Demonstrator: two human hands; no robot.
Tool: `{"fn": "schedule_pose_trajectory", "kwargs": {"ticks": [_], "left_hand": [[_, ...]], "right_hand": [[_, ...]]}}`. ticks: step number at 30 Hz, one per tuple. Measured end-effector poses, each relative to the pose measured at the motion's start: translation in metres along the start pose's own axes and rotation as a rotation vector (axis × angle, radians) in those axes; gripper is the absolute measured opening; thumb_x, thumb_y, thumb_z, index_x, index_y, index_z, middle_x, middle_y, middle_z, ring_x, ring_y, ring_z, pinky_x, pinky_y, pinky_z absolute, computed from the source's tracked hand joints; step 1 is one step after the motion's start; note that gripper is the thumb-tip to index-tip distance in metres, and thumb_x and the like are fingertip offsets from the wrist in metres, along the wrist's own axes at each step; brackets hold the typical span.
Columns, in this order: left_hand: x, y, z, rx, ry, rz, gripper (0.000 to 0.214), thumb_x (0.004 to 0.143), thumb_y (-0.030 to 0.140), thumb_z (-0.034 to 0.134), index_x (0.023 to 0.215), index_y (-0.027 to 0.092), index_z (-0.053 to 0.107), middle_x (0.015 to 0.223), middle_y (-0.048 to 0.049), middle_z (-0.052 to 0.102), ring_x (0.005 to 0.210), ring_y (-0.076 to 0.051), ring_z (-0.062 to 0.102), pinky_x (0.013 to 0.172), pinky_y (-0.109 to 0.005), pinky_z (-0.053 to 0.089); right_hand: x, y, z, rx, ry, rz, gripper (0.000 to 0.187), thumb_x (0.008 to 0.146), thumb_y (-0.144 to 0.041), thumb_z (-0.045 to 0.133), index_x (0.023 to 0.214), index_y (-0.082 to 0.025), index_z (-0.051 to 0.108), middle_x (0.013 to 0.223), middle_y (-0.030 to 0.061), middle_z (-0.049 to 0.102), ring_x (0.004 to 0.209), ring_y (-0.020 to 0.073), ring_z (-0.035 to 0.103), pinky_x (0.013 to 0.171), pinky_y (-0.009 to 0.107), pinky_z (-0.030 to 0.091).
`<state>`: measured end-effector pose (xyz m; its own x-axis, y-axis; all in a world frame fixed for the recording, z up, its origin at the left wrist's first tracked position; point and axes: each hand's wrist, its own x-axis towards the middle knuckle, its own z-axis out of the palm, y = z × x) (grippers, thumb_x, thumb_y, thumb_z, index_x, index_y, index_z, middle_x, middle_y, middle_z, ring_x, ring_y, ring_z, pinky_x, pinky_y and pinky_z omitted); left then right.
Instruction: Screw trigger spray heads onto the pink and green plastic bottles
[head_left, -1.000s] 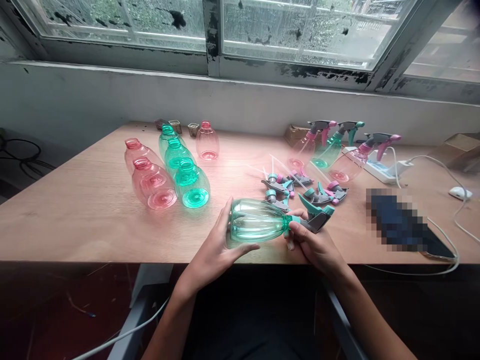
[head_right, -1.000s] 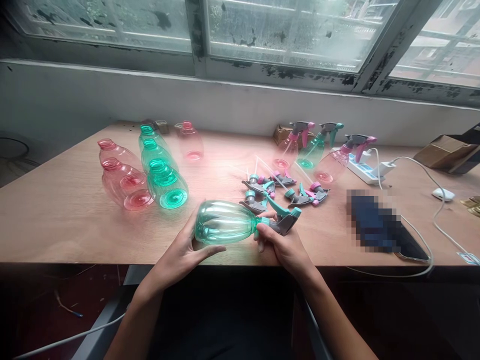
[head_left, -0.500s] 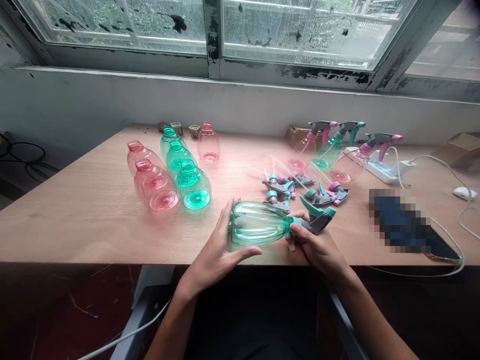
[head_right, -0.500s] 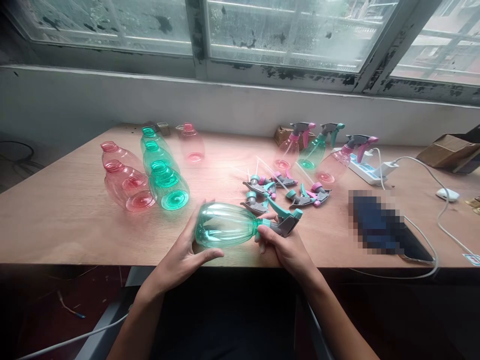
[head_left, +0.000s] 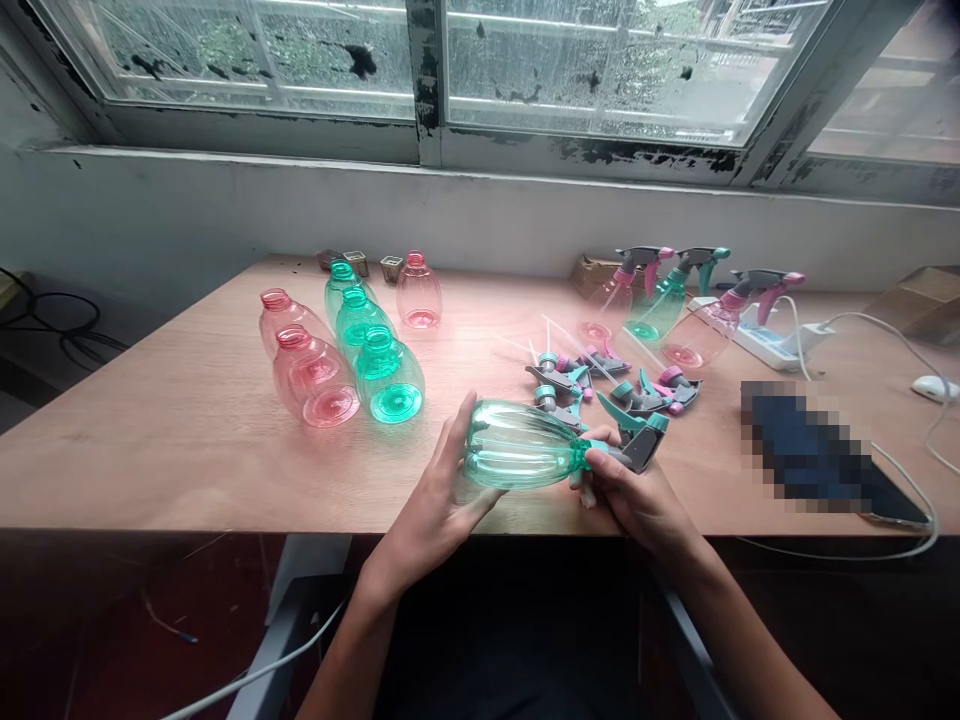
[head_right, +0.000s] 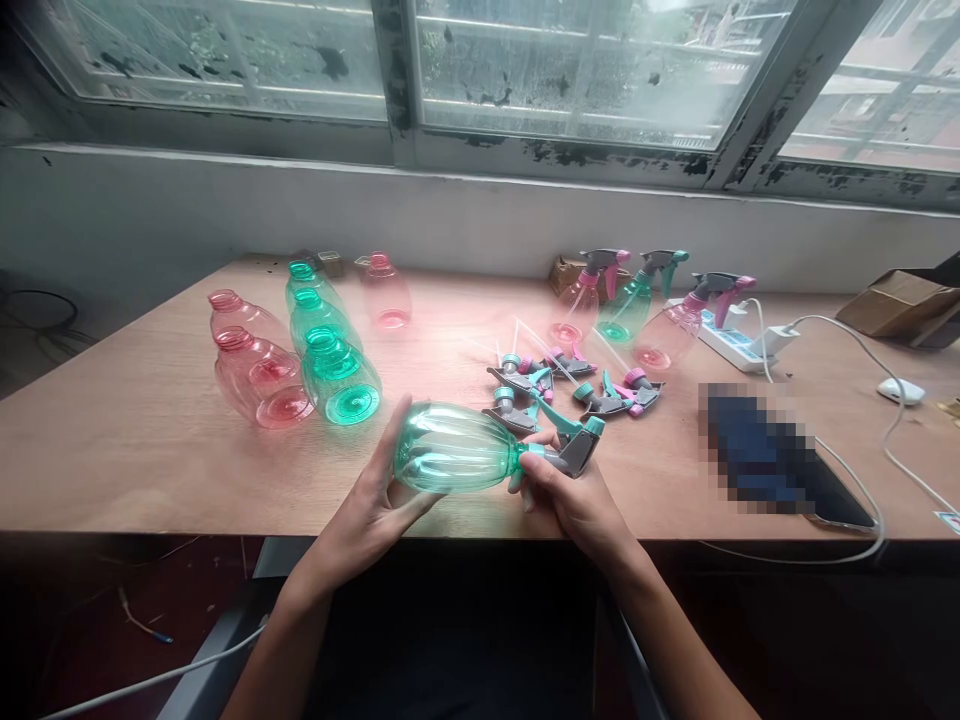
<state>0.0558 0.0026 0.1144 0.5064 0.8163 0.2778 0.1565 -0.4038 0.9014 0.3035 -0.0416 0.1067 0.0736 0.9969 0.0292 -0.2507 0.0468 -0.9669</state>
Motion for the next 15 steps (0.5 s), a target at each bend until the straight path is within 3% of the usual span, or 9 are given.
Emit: {"fn": "schedule_pose_trajectory", "kwargs": {"ticks": [5,9,11,15], "left_hand": [[0.0007,0.0066,0.0010,0.054,0.032,-0.044,0.108,0.088,0.036,0.080,0.165,0.038,0.005,0.174,-0.0064,0.020,0.159,-0.031,0.022,0.130,-0.048,0.020],[0.0027,0.0071,0.0002,0.074,0.049,-0.064,0.104,0.087,0.040,0.081,0.166,0.029,0.013,0.172,-0.0099,0.026,0.157,-0.032,0.028,0.130,-0.048,0.022],[0.0033,0.0052,-0.0005,0.099,0.044,-0.047,0.099,0.087,0.041,0.080,0.165,0.030,0.018,0.172,-0.0088,0.028,0.156,-0.033,0.029,0.130,-0.048,0.023],[0.0020,0.0016,0.0002,0.088,0.049,-0.025,0.093,0.096,0.038,0.070,0.165,0.039,0.008,0.171,-0.0049,0.028,0.155,-0.031,0.032,0.129,-0.048,0.024]], "right_hand": [[-0.0013,-0.0007,0.0005,-0.003,0.014,0.011,0.031,0.086,-0.043,0.081,0.097,-0.021,0.062,0.062,-0.0033,0.067,0.053,0.0149,0.058,0.058,0.027,0.041],[-0.0025,-0.0017,0.0005,-0.027,0.011,0.019,0.031,0.087,-0.043,0.080,0.100,-0.021,0.062,0.063,-0.0024,0.069,0.054,0.0151,0.058,0.061,0.028,0.041],[-0.0025,-0.0015,-0.0002,-0.039,0.010,0.018,0.031,0.088,-0.043,0.079,0.102,-0.021,0.062,0.060,-0.0029,0.068,0.055,0.0154,0.058,0.063,0.029,0.042],[-0.0019,-0.0001,-0.0017,-0.031,0.006,0.007,0.030,0.090,-0.044,0.077,0.103,-0.021,0.062,0.057,-0.0044,0.066,0.054,0.0148,0.058,0.064,0.028,0.043]]}}
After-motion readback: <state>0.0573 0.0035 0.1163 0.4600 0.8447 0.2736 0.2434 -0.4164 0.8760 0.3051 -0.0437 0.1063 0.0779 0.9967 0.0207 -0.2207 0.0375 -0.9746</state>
